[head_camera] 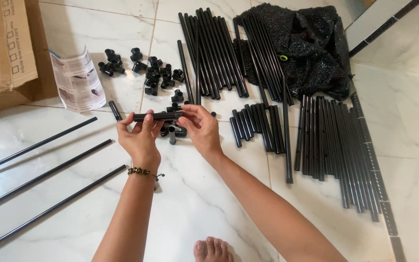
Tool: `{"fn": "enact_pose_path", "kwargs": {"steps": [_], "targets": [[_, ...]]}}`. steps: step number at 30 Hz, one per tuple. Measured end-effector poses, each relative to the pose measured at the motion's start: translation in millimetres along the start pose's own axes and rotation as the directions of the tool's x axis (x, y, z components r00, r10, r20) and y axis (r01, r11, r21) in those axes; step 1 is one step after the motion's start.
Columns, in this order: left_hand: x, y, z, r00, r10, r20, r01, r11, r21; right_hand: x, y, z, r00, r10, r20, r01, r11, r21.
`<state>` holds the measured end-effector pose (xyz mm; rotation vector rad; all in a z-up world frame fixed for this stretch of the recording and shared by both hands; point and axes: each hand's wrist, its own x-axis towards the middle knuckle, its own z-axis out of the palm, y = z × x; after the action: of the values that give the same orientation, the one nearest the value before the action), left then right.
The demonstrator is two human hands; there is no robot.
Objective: The person assembles a metal frame structure on a tiled floor using black metal rods and corner connectors. They connect the rods to form a ladder-like frame, occasionally consulting an instruction manual.
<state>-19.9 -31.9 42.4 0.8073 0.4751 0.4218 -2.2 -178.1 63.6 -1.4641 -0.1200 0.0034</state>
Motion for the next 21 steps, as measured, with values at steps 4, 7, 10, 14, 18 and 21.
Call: {"fn": "enact_pose_path", "kwargs": {"steps": [4, 7, 10, 14, 18, 21], "targets": [[-2.9, 6.2, 4.4, 0.997, 0.057, 0.050, -0.060, 0.996, 0.066, -0.8, 2.8, -6.8, 0.998, 0.013, 0.067, -0.007, 0.997, -0.082], [-4.0, 10.3, 9.6, 0.993, 0.070, 0.092, -0.081, 0.990, 0.116, 3.8, 8.8, -13.2, 0.997, 0.031, 0.067, -0.026, 0.997, -0.071], [-6.2, 7.9, 17.8, 0.985, 0.091, 0.149, -0.117, 0.977, 0.180, 5.5, 19.8, -19.3, 0.997, 0.057, 0.061, -0.058, 0.998, 0.017], [-11.3, 0.2, 24.2, 0.947, 0.152, 0.283, -0.251, 0.899, 0.358, -2.2, 33.6, -29.4, 0.986, 0.130, 0.103, -0.133, 0.991, 0.021], [-20.9, -3.6, 18.3, 0.862, 0.150, 0.485, -0.459, 0.638, 0.618, -12.5, 43.2, -35.1, 0.983, 0.146, 0.108, -0.060, 0.823, -0.564], [-29.6, -10.5, 5.6, 0.805, 0.265, 0.531, -0.578, 0.553, 0.601, -19.8, 57.2, -36.8, 0.998, 0.054, 0.011, -0.033, 0.741, -0.670]]}}
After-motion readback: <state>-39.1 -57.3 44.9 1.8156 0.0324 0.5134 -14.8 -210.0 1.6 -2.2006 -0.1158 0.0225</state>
